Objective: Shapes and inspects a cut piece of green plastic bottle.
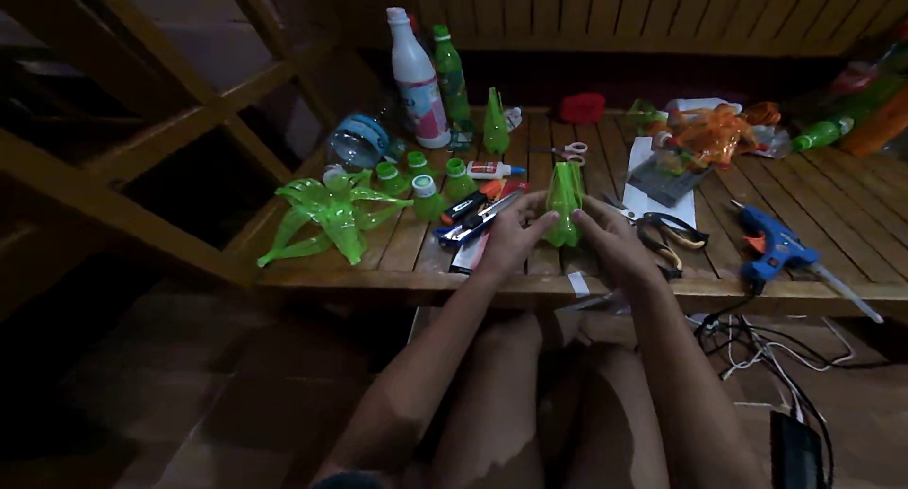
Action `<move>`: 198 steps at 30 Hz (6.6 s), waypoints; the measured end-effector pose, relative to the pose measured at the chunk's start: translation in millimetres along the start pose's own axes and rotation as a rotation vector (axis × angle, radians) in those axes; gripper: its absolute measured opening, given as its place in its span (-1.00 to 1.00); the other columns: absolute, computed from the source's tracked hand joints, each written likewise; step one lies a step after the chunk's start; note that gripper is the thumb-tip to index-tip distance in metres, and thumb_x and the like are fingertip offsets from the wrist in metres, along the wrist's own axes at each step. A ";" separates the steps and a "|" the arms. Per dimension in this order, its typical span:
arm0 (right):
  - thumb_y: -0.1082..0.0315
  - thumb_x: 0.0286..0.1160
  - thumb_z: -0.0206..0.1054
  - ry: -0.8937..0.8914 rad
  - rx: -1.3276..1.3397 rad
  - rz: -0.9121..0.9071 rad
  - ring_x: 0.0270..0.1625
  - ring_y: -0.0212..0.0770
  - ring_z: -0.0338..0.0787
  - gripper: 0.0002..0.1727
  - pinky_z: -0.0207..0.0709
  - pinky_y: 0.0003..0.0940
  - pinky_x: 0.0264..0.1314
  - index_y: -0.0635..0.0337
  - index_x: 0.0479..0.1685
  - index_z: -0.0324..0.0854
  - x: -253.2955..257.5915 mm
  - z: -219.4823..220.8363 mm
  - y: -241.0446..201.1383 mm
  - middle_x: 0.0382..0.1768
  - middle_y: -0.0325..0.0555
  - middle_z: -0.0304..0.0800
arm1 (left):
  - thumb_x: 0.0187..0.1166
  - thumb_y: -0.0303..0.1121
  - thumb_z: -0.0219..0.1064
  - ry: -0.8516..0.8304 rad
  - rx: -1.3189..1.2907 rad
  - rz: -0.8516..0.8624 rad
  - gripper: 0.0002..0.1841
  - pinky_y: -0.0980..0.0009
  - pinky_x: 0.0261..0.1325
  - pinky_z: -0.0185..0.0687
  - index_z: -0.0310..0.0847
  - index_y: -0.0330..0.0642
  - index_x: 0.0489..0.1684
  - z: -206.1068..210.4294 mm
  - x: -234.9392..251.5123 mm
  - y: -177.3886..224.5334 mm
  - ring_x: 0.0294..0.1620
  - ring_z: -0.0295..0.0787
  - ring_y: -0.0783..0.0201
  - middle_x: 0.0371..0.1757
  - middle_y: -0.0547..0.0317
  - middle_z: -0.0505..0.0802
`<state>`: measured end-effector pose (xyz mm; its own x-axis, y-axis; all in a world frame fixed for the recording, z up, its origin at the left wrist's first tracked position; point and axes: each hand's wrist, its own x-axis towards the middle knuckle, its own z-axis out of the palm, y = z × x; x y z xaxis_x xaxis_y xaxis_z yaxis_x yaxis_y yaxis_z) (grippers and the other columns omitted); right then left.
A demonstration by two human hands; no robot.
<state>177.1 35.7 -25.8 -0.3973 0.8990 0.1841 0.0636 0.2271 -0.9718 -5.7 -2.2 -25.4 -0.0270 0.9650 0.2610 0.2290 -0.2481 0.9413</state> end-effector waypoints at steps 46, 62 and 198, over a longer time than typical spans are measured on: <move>0.36 0.85 -0.02 -0.143 0.192 0.093 0.24 -0.25 0.78 -0.52 0.71 -0.29 0.30 0.27 0.68 0.25 1.8 -1.0 -5.3 0.38 0.01 0.62 | 0.71 -0.45 0.29 0.140 -0.059 0.229 -0.75 0.51 0.13 0.72 0.74 -0.31 0.22 2.8 10.5 -6.2 0.02 0.79 0.45 0.14 0.10 0.84; 0.39 0.82 0.04 -0.099 0.162 -0.005 0.31 -0.32 0.74 -0.46 0.69 -0.36 0.33 0.20 0.76 0.17 2.8 -1.1 -0.3 0.48 -0.02 0.54 | 0.69 -0.39 0.33 0.143 0.242 0.123 -0.77 0.40 -0.05 0.75 0.70 -0.27 0.19 0.6 9.9 16.8 -0.16 0.78 0.31 0.01 -0.01 0.78; 0.31 0.85 0.04 0.037 0.157 -0.144 0.20 -0.28 0.77 -0.47 0.72 -0.31 0.24 0.30 0.72 0.22 11.1 -0.4 4.3 0.38 0.09 0.60 | 0.64 -0.43 0.39 -0.125 0.070 -0.063 -0.79 0.51 0.05 0.72 0.72 -0.29 0.13 4.5 36.4 79.3 -0.13 0.82 0.50 -0.09 0.18 0.91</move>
<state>173.4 46.9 -27.9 -0.3583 0.8752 0.3251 -0.1356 0.2957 -0.9456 15.8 13.7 57.8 0.0766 0.9826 0.1691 0.2979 -0.1844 0.9366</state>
